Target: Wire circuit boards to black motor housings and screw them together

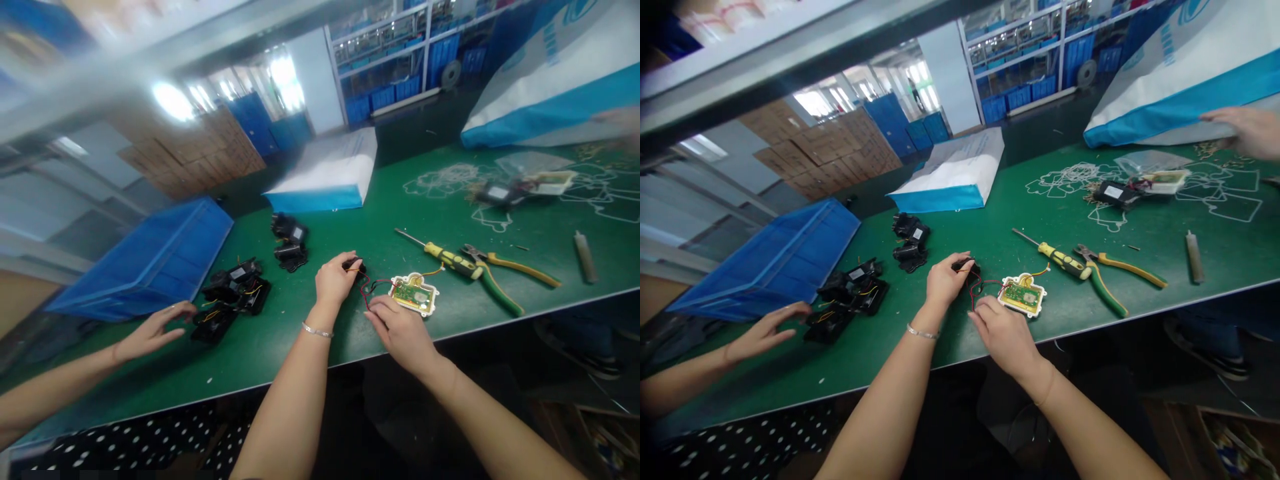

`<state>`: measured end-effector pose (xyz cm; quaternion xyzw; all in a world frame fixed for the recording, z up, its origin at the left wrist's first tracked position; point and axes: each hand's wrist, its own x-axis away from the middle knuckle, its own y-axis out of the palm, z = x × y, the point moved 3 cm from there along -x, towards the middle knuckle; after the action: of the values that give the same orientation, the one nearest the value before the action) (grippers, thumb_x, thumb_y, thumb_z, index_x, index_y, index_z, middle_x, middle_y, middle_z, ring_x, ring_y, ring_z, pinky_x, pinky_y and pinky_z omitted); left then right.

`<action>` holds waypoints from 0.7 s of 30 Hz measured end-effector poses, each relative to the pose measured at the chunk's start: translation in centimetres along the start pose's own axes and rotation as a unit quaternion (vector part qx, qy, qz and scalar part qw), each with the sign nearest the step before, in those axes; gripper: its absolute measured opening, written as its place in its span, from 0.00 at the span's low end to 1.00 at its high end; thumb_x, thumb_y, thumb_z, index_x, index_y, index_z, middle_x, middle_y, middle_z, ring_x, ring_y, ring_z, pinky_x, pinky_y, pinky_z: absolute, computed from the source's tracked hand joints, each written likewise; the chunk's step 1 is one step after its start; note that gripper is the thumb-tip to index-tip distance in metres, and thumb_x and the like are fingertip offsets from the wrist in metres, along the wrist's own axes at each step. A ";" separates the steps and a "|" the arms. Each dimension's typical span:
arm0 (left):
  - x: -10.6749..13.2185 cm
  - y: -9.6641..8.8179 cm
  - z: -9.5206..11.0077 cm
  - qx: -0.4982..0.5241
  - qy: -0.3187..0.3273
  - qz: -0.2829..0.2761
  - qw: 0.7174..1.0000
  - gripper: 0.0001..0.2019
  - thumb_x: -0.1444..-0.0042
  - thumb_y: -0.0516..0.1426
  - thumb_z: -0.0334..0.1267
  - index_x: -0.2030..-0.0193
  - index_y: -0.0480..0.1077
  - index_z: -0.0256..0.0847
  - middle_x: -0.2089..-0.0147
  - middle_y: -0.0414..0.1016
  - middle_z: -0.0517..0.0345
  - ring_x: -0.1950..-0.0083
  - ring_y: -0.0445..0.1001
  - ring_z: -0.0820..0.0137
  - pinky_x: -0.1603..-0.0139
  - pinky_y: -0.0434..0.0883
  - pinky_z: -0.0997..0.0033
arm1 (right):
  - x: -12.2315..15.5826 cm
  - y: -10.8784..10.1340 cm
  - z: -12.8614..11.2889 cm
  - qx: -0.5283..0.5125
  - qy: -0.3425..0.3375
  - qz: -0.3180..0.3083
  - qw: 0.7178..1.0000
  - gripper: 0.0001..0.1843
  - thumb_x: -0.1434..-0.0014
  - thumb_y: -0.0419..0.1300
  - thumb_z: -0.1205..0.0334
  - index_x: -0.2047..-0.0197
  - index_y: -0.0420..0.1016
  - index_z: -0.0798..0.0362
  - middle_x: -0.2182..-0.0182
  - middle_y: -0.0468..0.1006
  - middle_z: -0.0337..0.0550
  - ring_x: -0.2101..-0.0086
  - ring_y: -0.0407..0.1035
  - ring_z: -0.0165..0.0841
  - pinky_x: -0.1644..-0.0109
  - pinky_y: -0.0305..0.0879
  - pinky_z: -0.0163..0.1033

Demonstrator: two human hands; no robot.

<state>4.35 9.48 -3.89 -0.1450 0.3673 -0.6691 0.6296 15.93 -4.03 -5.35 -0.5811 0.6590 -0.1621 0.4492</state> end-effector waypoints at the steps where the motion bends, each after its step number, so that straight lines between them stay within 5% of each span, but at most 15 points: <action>1: 0.0 0.0 0.0 -0.001 0.002 -0.001 1.000 0.08 0.48 0.60 0.45 0.61 0.76 0.52 0.51 0.77 0.61 0.50 0.74 0.63 0.45 0.66 0.65 | 0.1 0.4 0.0 0.014 0.011 -0.028 0.999 0.16 0.32 0.45 0.56 0.64 0.70 0.52 0.63 0.76 0.44 0.65 0.71 0.33 0.63 0.63 0.36; 8: 0.1 0.0 0.0 -0.017 -0.004 0.006 1.000 0.07 0.48 0.60 0.46 0.63 0.76 0.52 0.51 0.77 0.62 0.51 0.74 0.63 0.47 0.67 0.65 | -0.2 0.9 0.2 0.136 0.115 -0.088 0.980 0.24 0.34 0.45 0.47 0.73 0.71 0.51 0.78 0.76 0.43 0.75 0.71 0.36 0.74 0.49 0.36; 21: 0.2 0.3 0.0 -0.091 -0.005 0.007 0.996 0.10 0.47 0.59 0.50 0.60 0.75 0.54 0.51 0.77 0.64 0.53 0.75 0.63 0.52 0.68 0.66 | 0.5 1.3 1.0 0.063 0.007 -0.032 0.997 0.26 0.31 0.42 0.56 0.76 0.69 0.54 0.79 0.74 0.41 0.76 0.67 0.30 0.69 0.48 0.36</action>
<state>4.49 9.32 -4.14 -0.2028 0.4243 -0.6276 0.6204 15.98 -3.80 -7.07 -0.5713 0.6317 -0.2213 0.4749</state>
